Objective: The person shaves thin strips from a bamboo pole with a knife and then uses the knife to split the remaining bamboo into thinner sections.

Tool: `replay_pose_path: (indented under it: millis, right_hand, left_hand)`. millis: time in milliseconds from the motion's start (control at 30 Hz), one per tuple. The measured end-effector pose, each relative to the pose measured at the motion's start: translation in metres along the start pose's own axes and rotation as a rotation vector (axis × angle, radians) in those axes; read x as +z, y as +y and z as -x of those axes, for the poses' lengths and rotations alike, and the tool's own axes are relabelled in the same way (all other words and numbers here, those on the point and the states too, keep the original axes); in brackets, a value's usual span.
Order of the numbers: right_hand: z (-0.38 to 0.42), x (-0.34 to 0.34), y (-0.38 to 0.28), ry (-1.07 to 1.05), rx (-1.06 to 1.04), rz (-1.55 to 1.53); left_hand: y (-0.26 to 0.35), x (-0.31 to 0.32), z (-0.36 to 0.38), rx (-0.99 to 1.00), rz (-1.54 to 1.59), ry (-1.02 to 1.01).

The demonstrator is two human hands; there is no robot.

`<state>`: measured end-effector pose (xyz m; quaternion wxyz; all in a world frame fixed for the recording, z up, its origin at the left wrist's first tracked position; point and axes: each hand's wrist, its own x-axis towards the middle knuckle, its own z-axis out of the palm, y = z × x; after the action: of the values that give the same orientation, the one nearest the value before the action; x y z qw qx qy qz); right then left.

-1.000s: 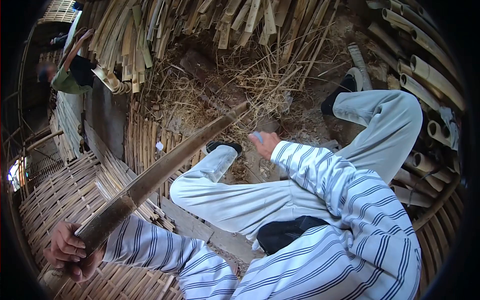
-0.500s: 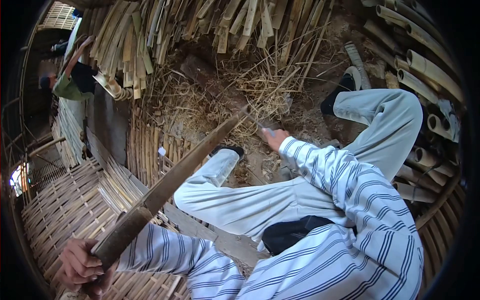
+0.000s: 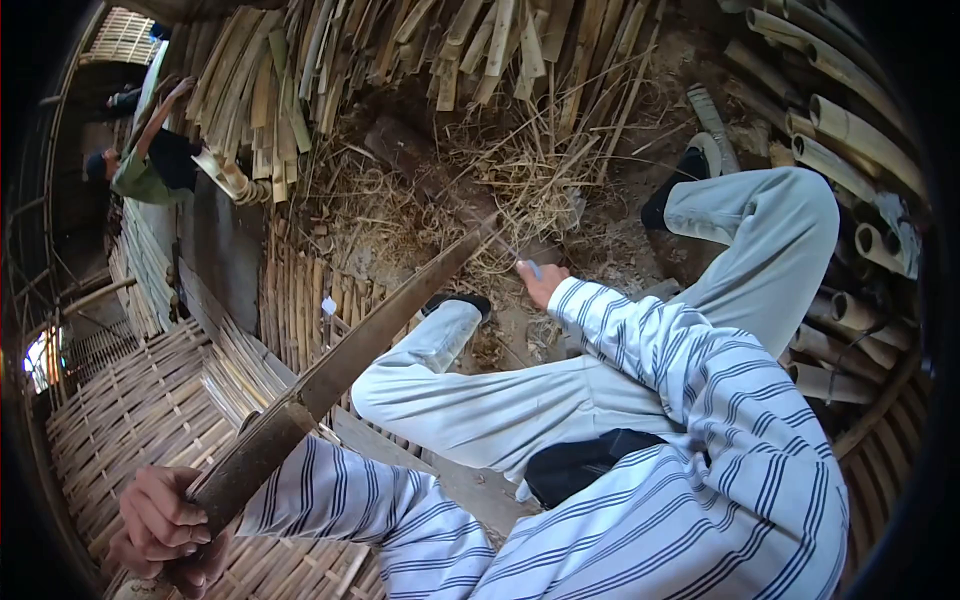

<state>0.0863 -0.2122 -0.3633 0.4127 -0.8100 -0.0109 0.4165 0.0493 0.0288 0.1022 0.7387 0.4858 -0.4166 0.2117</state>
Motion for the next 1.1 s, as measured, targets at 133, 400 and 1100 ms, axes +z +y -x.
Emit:
replay_pose_path:
  millis: [133,400,1100]
  right_hand:
    - [0.049,-0.026,-0.069,-0.121,-0.266,-0.038]
    - [0.019,0.008,-0.015,-0.009,-0.044,0.042]
    - [0.085,-0.061,-0.093,0.082,-0.216,-0.209]
  left_hand:
    - [-0.011,-0.001,-0.001,0.012,-0.019,0.006]
    - [0.015,-0.007,0.009,-0.038,-0.243,0.179]
    - [-0.016,0.003,-0.026,-0.133,-0.615,0.706]
